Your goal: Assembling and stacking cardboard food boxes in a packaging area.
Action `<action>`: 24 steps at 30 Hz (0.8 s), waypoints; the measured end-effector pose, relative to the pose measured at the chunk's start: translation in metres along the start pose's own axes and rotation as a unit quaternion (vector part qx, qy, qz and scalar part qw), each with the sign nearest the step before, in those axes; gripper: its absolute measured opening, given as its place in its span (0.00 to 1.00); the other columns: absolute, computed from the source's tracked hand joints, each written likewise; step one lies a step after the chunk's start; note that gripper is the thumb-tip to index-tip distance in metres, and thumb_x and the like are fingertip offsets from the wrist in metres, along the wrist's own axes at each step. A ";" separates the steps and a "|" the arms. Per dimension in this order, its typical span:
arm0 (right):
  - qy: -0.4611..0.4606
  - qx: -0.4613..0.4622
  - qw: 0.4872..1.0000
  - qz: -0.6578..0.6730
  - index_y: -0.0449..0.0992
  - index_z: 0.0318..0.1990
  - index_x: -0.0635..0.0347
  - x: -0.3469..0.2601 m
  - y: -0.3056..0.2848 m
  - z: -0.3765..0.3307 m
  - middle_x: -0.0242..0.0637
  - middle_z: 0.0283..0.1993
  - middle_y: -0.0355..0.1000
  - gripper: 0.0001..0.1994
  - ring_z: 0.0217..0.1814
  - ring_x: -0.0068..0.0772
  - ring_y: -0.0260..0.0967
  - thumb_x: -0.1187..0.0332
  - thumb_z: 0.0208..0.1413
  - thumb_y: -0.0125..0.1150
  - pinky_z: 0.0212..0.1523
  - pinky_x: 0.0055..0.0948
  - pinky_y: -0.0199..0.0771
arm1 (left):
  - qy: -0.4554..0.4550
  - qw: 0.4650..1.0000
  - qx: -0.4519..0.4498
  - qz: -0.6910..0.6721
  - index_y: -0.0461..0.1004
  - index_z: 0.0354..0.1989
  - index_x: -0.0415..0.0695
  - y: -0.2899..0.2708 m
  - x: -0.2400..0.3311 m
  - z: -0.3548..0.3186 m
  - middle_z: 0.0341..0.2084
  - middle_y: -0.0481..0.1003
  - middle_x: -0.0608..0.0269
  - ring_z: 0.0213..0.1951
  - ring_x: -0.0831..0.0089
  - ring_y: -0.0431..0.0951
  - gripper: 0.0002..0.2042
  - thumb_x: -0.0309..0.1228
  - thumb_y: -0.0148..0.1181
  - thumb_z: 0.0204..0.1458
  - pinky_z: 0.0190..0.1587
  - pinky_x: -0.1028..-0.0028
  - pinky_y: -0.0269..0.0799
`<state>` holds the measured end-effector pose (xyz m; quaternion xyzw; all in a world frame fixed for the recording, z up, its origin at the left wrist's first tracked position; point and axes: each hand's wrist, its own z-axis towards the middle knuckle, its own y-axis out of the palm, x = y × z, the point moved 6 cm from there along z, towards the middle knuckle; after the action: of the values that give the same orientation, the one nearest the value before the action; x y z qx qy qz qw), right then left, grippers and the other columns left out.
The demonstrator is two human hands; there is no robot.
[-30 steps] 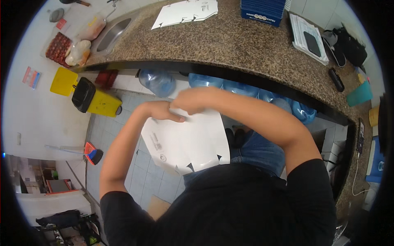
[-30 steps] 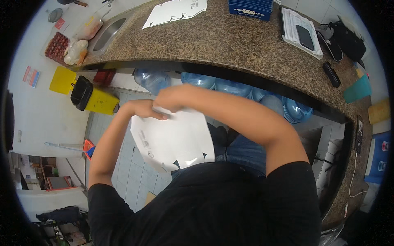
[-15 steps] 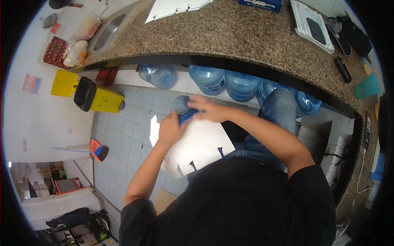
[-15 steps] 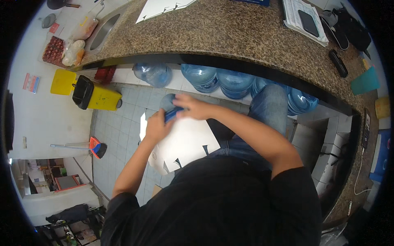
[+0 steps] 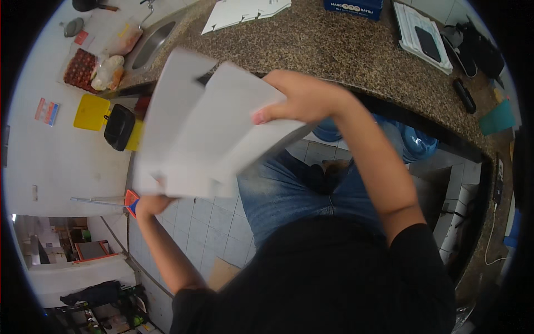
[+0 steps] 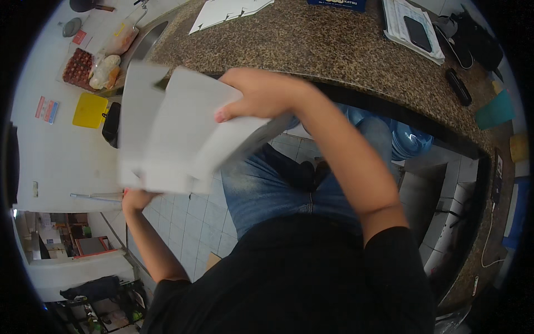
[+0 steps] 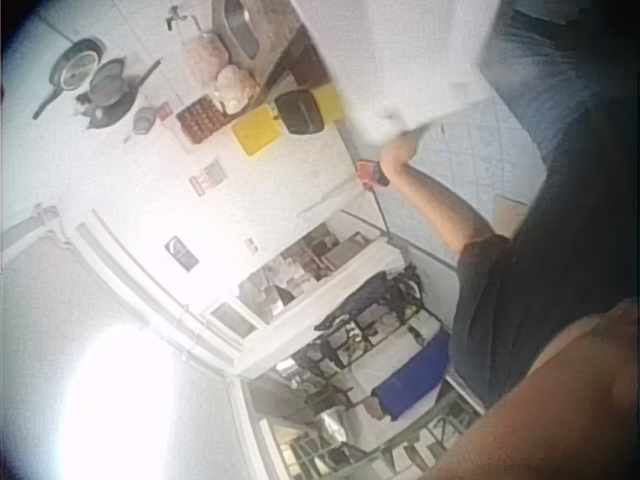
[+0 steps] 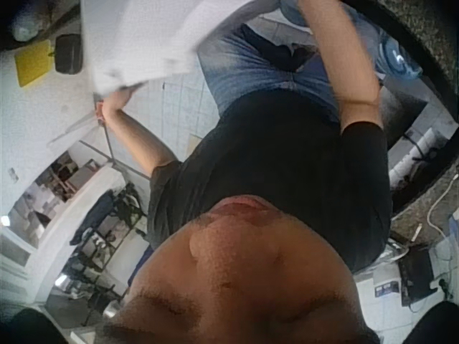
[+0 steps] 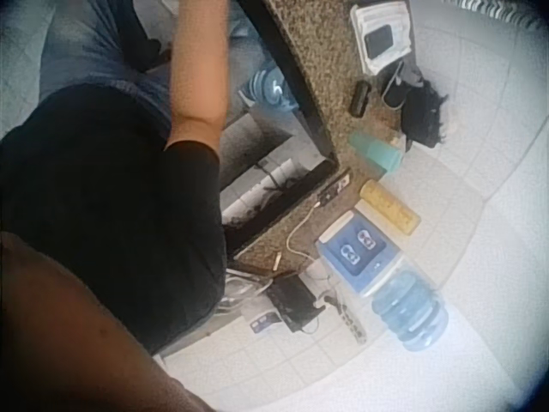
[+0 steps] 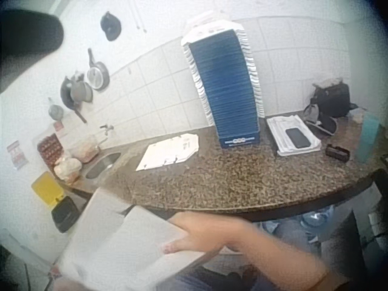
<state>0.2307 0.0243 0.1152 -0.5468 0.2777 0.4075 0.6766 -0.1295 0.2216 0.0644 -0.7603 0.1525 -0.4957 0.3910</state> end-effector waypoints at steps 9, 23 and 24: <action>0.028 -0.369 0.895 -0.250 0.79 0.58 0.60 0.039 0.174 0.038 0.54 0.50 0.81 0.25 0.52 0.56 0.80 0.58 0.54 0.71 0.50 0.51 0.77 | -0.181 0.954 -0.175 -0.160 0.71 0.64 0.37 0.127 0.005 0.087 0.56 0.77 0.54 0.55 0.65 0.77 0.38 0.64 0.54 0.63 0.60 0.64 0.72; -0.155 0.005 0.964 -0.218 0.70 0.68 0.57 0.062 0.148 -0.025 0.50 0.61 0.66 0.41 0.67 0.55 0.58 0.36 0.57 0.62 0.66 0.52 0.56 | 0.041 0.987 0.143 -0.064 0.82 0.33 0.35 0.163 -0.009 0.089 0.27 0.82 0.50 0.27 0.64 0.83 0.25 0.49 0.76 0.44 0.34 0.63 0.78; -0.220 0.090 0.956 -0.172 0.72 0.66 0.57 0.023 0.115 -0.029 0.50 0.62 0.66 0.36 0.69 0.57 0.57 0.41 0.59 0.65 0.69 0.53 0.55 | 0.058 0.975 0.205 -0.065 0.81 0.33 0.34 0.142 -0.027 0.069 0.26 0.82 0.54 0.28 0.68 0.81 0.24 0.47 0.75 0.45 0.34 0.65 0.77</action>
<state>0.1459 0.0097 0.0299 -0.4199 0.0590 0.3690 0.8271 -0.0593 0.1772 -0.0729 -0.6421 0.0203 -0.5841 0.4962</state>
